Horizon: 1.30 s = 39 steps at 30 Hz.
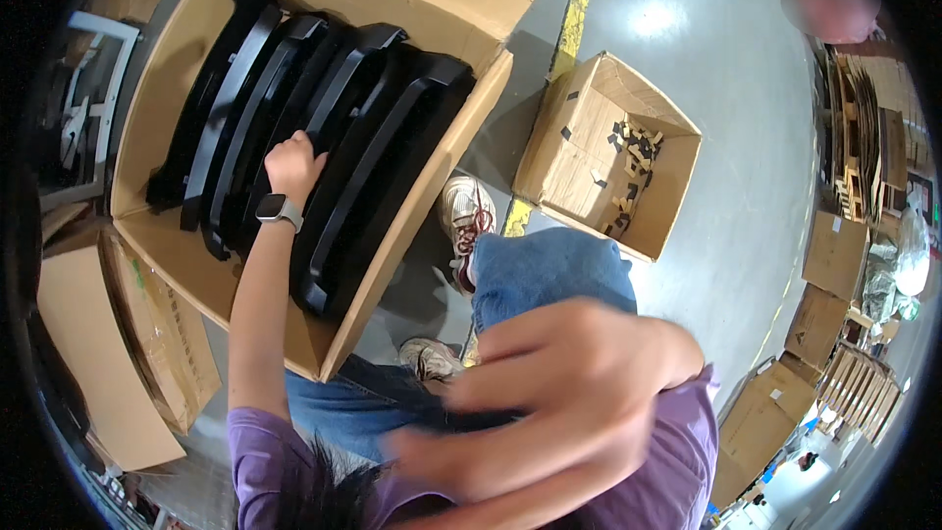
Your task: Manually attaching small adhesive pads onto larger black plastic components while sitting in a warehouse.
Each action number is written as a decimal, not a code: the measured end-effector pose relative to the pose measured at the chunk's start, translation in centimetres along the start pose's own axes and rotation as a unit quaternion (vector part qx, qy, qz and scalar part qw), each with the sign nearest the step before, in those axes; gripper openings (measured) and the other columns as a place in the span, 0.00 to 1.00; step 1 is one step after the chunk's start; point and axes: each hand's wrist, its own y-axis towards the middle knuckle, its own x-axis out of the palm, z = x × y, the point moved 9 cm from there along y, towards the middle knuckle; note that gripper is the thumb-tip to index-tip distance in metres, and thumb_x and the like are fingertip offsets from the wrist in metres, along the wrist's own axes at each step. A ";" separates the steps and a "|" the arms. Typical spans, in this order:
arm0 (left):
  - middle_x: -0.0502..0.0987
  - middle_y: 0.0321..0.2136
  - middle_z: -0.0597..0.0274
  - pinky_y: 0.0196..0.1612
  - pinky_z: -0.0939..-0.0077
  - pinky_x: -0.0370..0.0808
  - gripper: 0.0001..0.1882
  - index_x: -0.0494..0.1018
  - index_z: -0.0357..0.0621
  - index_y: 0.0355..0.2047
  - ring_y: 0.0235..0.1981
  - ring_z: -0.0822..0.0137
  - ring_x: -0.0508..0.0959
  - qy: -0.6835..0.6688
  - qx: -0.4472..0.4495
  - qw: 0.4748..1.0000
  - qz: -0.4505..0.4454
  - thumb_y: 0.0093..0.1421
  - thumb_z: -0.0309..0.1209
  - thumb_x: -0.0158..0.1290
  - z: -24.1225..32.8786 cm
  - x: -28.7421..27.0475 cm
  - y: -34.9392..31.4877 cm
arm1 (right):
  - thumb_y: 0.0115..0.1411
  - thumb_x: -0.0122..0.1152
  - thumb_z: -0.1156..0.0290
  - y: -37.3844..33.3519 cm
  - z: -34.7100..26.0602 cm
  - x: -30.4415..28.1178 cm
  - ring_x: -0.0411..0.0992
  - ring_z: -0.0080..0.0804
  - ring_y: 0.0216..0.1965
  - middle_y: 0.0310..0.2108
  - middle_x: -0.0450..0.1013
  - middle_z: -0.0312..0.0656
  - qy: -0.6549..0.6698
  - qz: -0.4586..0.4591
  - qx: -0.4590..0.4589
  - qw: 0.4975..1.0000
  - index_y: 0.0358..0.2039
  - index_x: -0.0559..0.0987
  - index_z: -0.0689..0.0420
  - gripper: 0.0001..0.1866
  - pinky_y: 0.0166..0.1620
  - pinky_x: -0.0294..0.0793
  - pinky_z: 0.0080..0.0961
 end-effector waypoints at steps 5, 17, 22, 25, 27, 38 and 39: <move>0.76 0.23 0.58 0.26 0.69 0.76 0.06 0.72 0.45 0.23 0.27 0.61 0.79 -0.005 -0.019 0.998 0.065 0.51 0.34 0.51 -1.9 1.8 0.7 | 0.56 0.45 0.85 -22.0 9.3 -12.7 0.72 0.22 0.24 0.30 0.74 0.41 -0.170 0.400 0.472 0.767 0.37 0.76 0.67 0.12 0.24 0.69 0.15; 0.76 0.33 0.43 0.43 0.71 0.69 0.21 0.72 0.29 0.39 0.34 0.60 0.74 -0.293 -0.116 0.948 0.042 0.64 0.42 0.48 -20.4 -19.5 -7.7 | 0.53 0.61 0.65 -57.4 25.6 -12.4 0.71 0.46 0.46 0.45 0.68 0.52 -0.410 0.091 0.812 0.405 0.41 0.72 0.59 0.17 0.49 0.72 0.37; 0.72 0.42 0.48 0.51 0.66 0.63 0.20 0.68 0.29 0.45 0.45 0.55 0.69 -0.287 -0.220 0.921 -0.146 0.63 0.37 0.51 -18.3 -16.7 -15.2 | 0.52 0.63 0.67 -59.8 23.6 -12.3 0.71 0.48 0.42 0.45 0.67 0.53 -0.488 0.143 0.784 0.356 0.41 0.71 0.61 0.19 0.48 0.72 0.38; 0.69 0.34 0.52 0.45 0.69 0.64 0.16 0.69 0.32 0.36 0.38 0.59 0.68 -0.427 -0.056 0.893 -0.132 0.61 0.36 0.53 -12.1 -13.6 -16.7 | 0.48 0.66 0.66 -61.5 22.7 -12.4 0.71 0.47 0.39 0.37 0.70 0.49 -0.414 0.226 0.719 0.510 0.33 0.76 0.58 0.14 0.44 0.72 0.37; 0.64 0.17 0.54 0.26 0.69 0.62 0.18 0.66 0.34 0.21 0.21 0.63 0.64 -0.415 0.029 0.879 -0.231 0.58 0.38 0.54 -7.2 -14.4 -15.3 | 0.47 0.67 0.65 -57.3 23.3 -10.5 0.71 0.46 0.39 0.35 0.71 0.49 -0.441 0.191 0.734 0.480 0.31 0.76 0.59 0.14 0.43 0.72 0.36; 0.68 0.17 0.45 0.26 0.63 0.64 0.18 0.67 0.30 0.21 0.20 0.49 0.68 -0.423 0.003 0.881 -0.212 0.58 0.36 0.53 -2.3 -10.6 -14.8 | 0.44 0.70 0.65 -62.9 22.8 -11.3 0.76 0.34 0.27 0.22 0.76 0.43 -0.342 0.228 0.794 0.448 0.25 0.77 0.60 0.13 0.34 0.75 0.29; 0.68 0.17 0.45 0.26 0.63 0.64 0.19 0.67 0.30 0.21 0.20 0.50 0.67 -0.429 -0.002 0.870 -0.242 0.58 0.37 0.53 -2.3 -9.7 -15.3 | 0.44 0.70 0.65 -62.9 22.7 -11.2 0.76 0.34 0.27 0.22 0.76 0.43 -0.342 0.229 0.794 0.447 0.25 0.77 0.60 0.13 0.34 0.75 0.29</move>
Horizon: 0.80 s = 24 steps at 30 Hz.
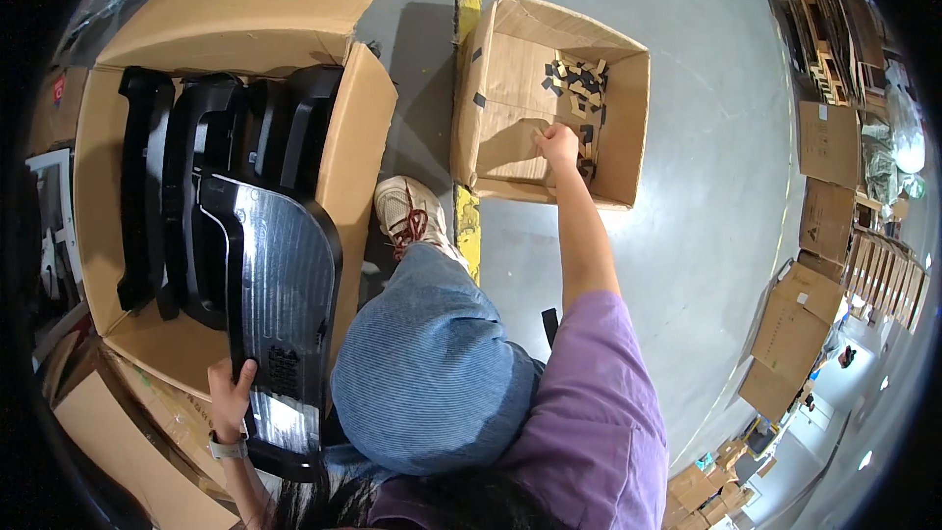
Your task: Manually attaching small adhesive pads onto larger black plastic components while sitting in a warehouse.
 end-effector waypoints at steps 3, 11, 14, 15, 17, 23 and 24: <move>0.65 0.15 0.48 0.24 0.66 0.62 0.20 0.65 0.30 0.20 0.18 0.53 0.64 -0.065 0.027 0.998 -0.009 0.58 0.37 0.55 2.0 0.8 -0.5 | 0.44 0.70 0.65 -0.5 -1.4 -0.6 0.76 0.35 0.27 0.23 0.76 0.43 0.014 0.017 -0.029 0.999 0.25 0.78 0.60 0.13 0.35 0.75 0.29; 0.68 0.19 0.43 0.25 0.61 0.64 0.17 0.67 0.32 0.21 0.21 0.43 0.68 0.064 0.027 0.997 0.028 0.51 0.34 0.60 4.7 1.2 -0.4 | 0.43 0.64 0.66 -1.0 -2.4 -1.6 0.77 0.36 0.26 0.20 0.77 0.43 -0.066 0.006 0.038 0.997 0.25 0.82 0.57 0.09 0.36 0.76 0.27; 0.69 0.18 0.45 0.25 0.61 0.65 0.15 0.70 0.34 0.25 0.21 0.44 0.70 0.077 0.036 0.995 0.060 0.49 0.34 0.61 4.3 1.1 -0.7 | 0.42 0.63 0.67 -1.1 -2.5 -2.9 0.77 0.32 0.23 0.18 0.77 0.43 -0.016 0.046 0.010 0.999 0.24 0.82 0.59 0.10 0.34 0.77 0.27; 0.70 0.18 0.46 0.25 0.61 0.64 0.15 0.71 0.35 0.27 0.21 0.45 0.70 0.054 0.054 0.993 0.090 0.48 0.35 0.61 4.6 0.9 -0.7 | 0.43 0.64 0.67 -0.8 -2.5 -3.9 0.77 0.30 0.22 0.19 0.77 0.43 0.001 0.079 -0.019 0.997 0.24 0.82 0.59 0.10 0.33 0.77 0.26; 0.67 0.15 0.53 0.23 0.64 0.63 0.15 0.73 0.38 0.31 0.18 0.52 0.68 0.048 0.070 0.983 0.166 0.49 0.36 0.62 4.2 -0.4 -2.1 | 0.48 0.62 0.72 -3.1 -5.7 -3.5 0.77 0.27 0.23 0.22 0.77 0.41 0.224 0.002 0.082 0.971 0.25 0.80 0.62 0.06 0.31 0.79 0.23; 0.58 0.11 0.66 0.18 0.77 0.56 0.06 0.74 0.43 0.31 0.13 0.73 0.60 -0.052 0.038 0.944 0.324 0.54 0.29 0.59 5.9 -3.5 -3.6 | 0.54 0.57 0.80 -13.2 -25.4 -18.3 0.75 0.27 0.31 0.28 0.73 0.37 0.488 -0.108 -0.102 0.860 0.32 0.75 0.60 0.04 0.32 0.76 0.20; 0.59 0.11 0.69 0.18 0.79 0.56 0.06 0.74 0.42 0.31 0.13 0.77 0.60 -0.146 0.025 0.939 0.310 0.54 0.29 0.58 5.8 -3.6 -4.0 | 0.55 0.57 0.81 -16.7 -30.3 -20.6 0.75 0.26 0.30 0.28 0.72 0.36 0.484 -0.136 -0.161 0.850 0.32 0.75 0.61 0.04 0.33 0.76 0.19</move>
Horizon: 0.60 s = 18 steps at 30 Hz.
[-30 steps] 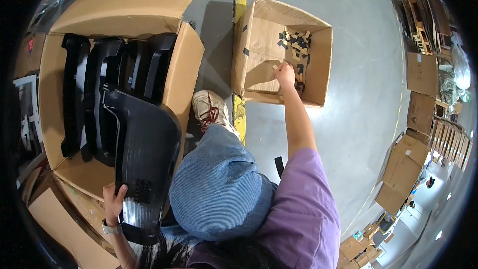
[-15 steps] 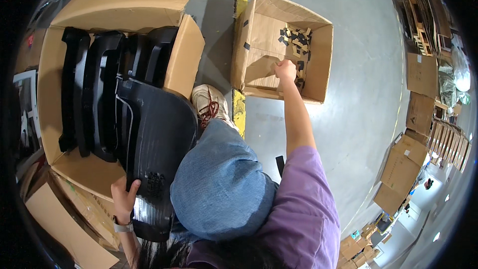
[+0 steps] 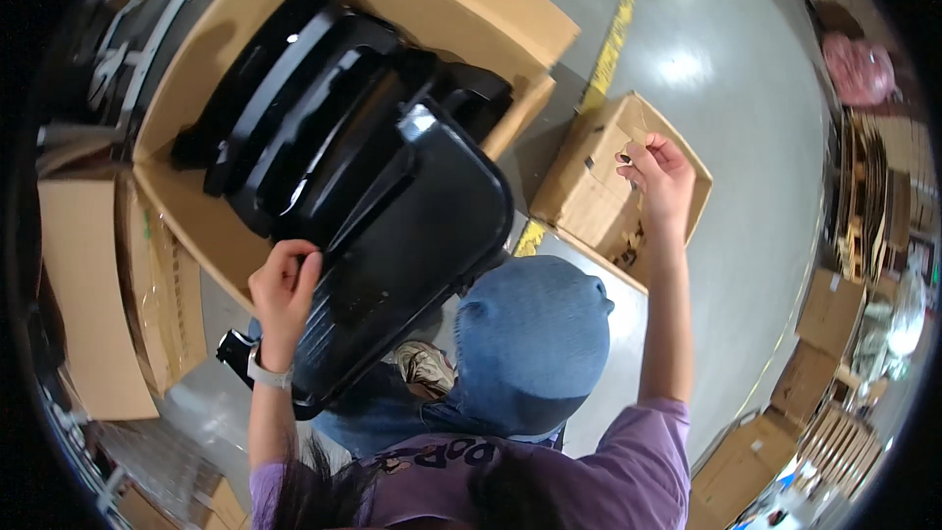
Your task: Manually attaching small adhesive pads onto larger black plastic components while sitting in a warehouse.
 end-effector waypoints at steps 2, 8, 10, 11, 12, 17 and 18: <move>0.64 0.13 0.73 0.19 0.84 0.55 0.07 0.74 0.40 0.31 0.16 0.83 0.60 -0.197 -0.054 0.979 -0.019 0.57 0.30 0.57 1.6 0.2 -0.5 | 0.54 0.58 0.80 -4.6 -8.3 8.4 0.74 0.23 0.30 0.28 0.73 0.35 -0.115 -0.107 -0.121 0.980 0.31 0.76 0.62 0.03 0.32 0.76 0.20; 0.72 0.23 0.71 0.28 0.89 0.60 0.09 0.73 0.37 0.29 0.23 0.84 0.64 -0.552 -0.040 0.830 -0.067 0.59 0.31 0.54 8.0 -2.1 -2.1 | 0.35 0.63 0.73 -25.0 -18.3 27.8 0.73 0.40 0.30 0.28 0.71 0.44 -0.330 -0.390 -0.635 0.579 0.27 0.77 0.63 0.14 0.31 0.77 0.30; 0.69 0.22 0.73 0.31 0.89 0.63 0.05 0.70 0.38 0.27 0.25 0.83 0.65 -0.522 -0.041 0.852 -0.012 0.56 0.26 0.54 6.8 -3.9 -3.2 | 0.34 0.60 0.73 -28.0 -17.8 29.7 0.72 0.39 0.28 0.27 0.70 0.45 -0.309 -0.384 -0.686 0.536 0.29 0.77 0.65 0.16 0.29 0.76 0.26; 0.69 0.22 0.73 0.31 0.89 0.63 0.05 0.70 0.38 0.27 0.25 0.83 0.65 -0.525 -0.039 0.850 0.000 0.56 0.26 0.54 6.4 -4.3 -3.7 | 0.35 0.60 0.73 -29.0 -17.7 30.3 0.72 0.39 0.27 0.27 0.69 0.46 -0.290 -0.384 -0.699 0.529 0.29 0.76 0.65 0.17 0.28 0.75 0.26; 0.67 0.21 0.73 0.30 0.89 0.61 0.05 0.71 0.38 0.26 0.23 0.84 0.64 -0.563 -0.050 0.824 0.028 0.56 0.26 0.54 5.8 -4.7 -4.1 | 0.35 0.60 0.73 -29.6 -17.6 30.7 0.72 0.39 0.27 0.27 0.69 0.46 -0.286 -0.390 -0.702 0.523 0.29 0.76 0.65 0.17 0.28 0.75 0.26; 0.66 0.19 0.74 0.25 0.88 0.55 0.05 0.72 0.38 0.25 0.21 0.84 0.61 -0.567 -0.018 0.822 0.045 0.54 0.26 0.55 3.6 -6.5 -5.7 | 0.32 0.63 0.81 -30.0 -16.2 32.7 0.70 0.39 0.26 0.28 0.68 0.45 -0.231 -0.489 -0.600 0.589 0.32 0.76 0.66 0.20 0.25 0.71 0.27; 0.68 0.20 0.73 0.26 0.89 0.56 0.06 0.72 0.37 0.25 0.22 0.84 0.62 -0.556 -0.013 0.830 0.044 0.54 0.27 0.55 3.4 -6.4 -5.7 | 0.30 0.64 0.83 -30.2 -16.0 32.7 0.70 0.39 0.26 0.28 0.68 0.44 -0.228 -0.481 -0.607 0.590 0.32 0.76 0.67 0.22 0.25 0.71 0.27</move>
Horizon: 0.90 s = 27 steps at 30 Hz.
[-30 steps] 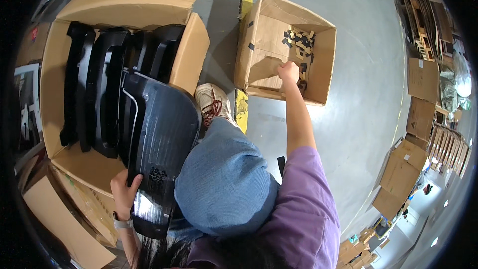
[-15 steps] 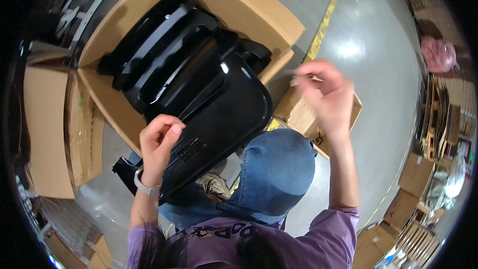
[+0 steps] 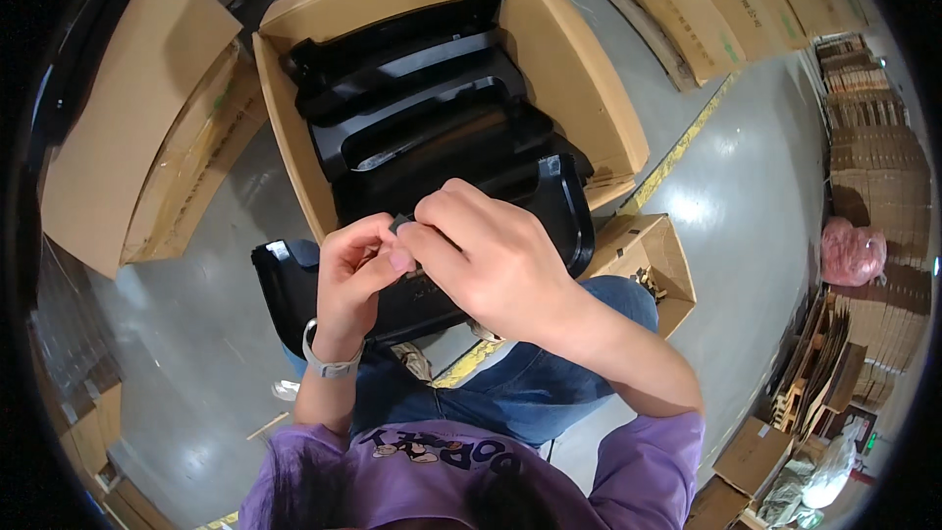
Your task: Manually attaching small adhesive pads onto larger black plastic components while sitting in a warehouse.
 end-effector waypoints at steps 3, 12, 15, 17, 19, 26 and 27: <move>0.69 0.20 0.73 0.24 0.88 0.55 0.07 0.71 0.37 0.25 0.20 0.84 0.61 -0.074 -0.003 0.997 -0.001 0.55 0.29 0.54 0.0 -0.1 -0.5 | 0.31 0.64 0.83 -0.2 -0.9 0.8 0.70 0.38 0.26 0.28 0.68 0.44 -0.012 0.029 0.002 1.000 0.31 0.77 0.67 0.20 0.25 0.71 0.27; 0.64 0.16 0.75 0.21 0.87 0.51 0.08 0.71 0.38 0.28 0.17 0.85 0.57 -0.126 0.034 0.987 0.089 0.59 0.31 0.51 0.0 -2.3 -1.9 | 0.43 0.59 0.88 -0.3 -0.3 2.0 0.71 0.33 0.26 0.27 0.70 0.45 0.148 0.034 0.171 0.974 0.31 0.77 0.67 0.11 0.30 0.73 0.22; 0.63 0.15 0.75 0.20 0.87 0.51 0.08 0.71 0.38 0.27 0.16 0.84 0.56 -0.138 0.053 0.978 0.144 0.59 0.30 0.50 0.2 -3.2 -2.4 | 0.52 0.52 0.82 -4.0 4.3 5.6 0.71 0.28 0.29 0.30 0.69 0.42 0.545 0.056 0.421 0.723 0.34 0.76 0.65 0.09 0.33 0.74 0.21; 0.62 0.15 0.75 0.20 0.87 0.51 0.07 0.71 0.38 0.27 0.16 0.85 0.56 -0.125 0.047 0.983 0.122 0.59 0.30 0.50 0.3 -3.0 -2.4 | 0.55 0.49 0.72 -4.5 5.4 6.5 0.66 0.27 0.27 0.29 0.67 0.41 0.645 0.092 0.438 0.619 0.29 0.73 0.63 0.08 0.27 0.68 0.21; 0.62 0.15 0.75 0.20 0.87 0.50 0.07 0.71 0.39 0.27 0.16 0.85 0.56 -0.126 0.049 0.984 0.121 0.59 0.30 0.50 0.3 -3.0 -2.5 | 0.55 0.48 0.68 -4.8 6.0 7.1 0.62 0.26 0.24 0.26 0.64 0.39 0.676 0.103 0.450 0.574 0.26 0.71 0.61 0.09 0.24 0.63 0.19; 0.62 0.15 0.75 0.20 0.87 0.50 0.07 0.70 0.39 0.26 0.16 0.85 0.56 -0.126 0.021 0.984 0.123 0.59 0.30 0.49 -0.1 -3.0 -2.6 | 0.61 0.46 0.62 -4.4 3.7 8.7 0.53 0.19 0.17 0.16 0.57 0.33 0.749 0.001 0.425 0.508 0.25 0.71 0.59 0.14 0.17 0.50 0.15; 0.62 0.15 0.75 0.20 0.87 0.50 0.07 0.70 0.39 0.26 0.16 0.85 0.56 -0.127 0.019 0.984 0.124 0.59 0.30 0.49 -0.1 -3.0 -2.6 | 0.61 0.46 0.62 -4.4 3.5 8.5 0.53 0.19 0.17 0.16 0.57 0.33 0.749 0.000 0.427 0.507 0.25 0.71 0.59 0.14 0.17 0.50 0.15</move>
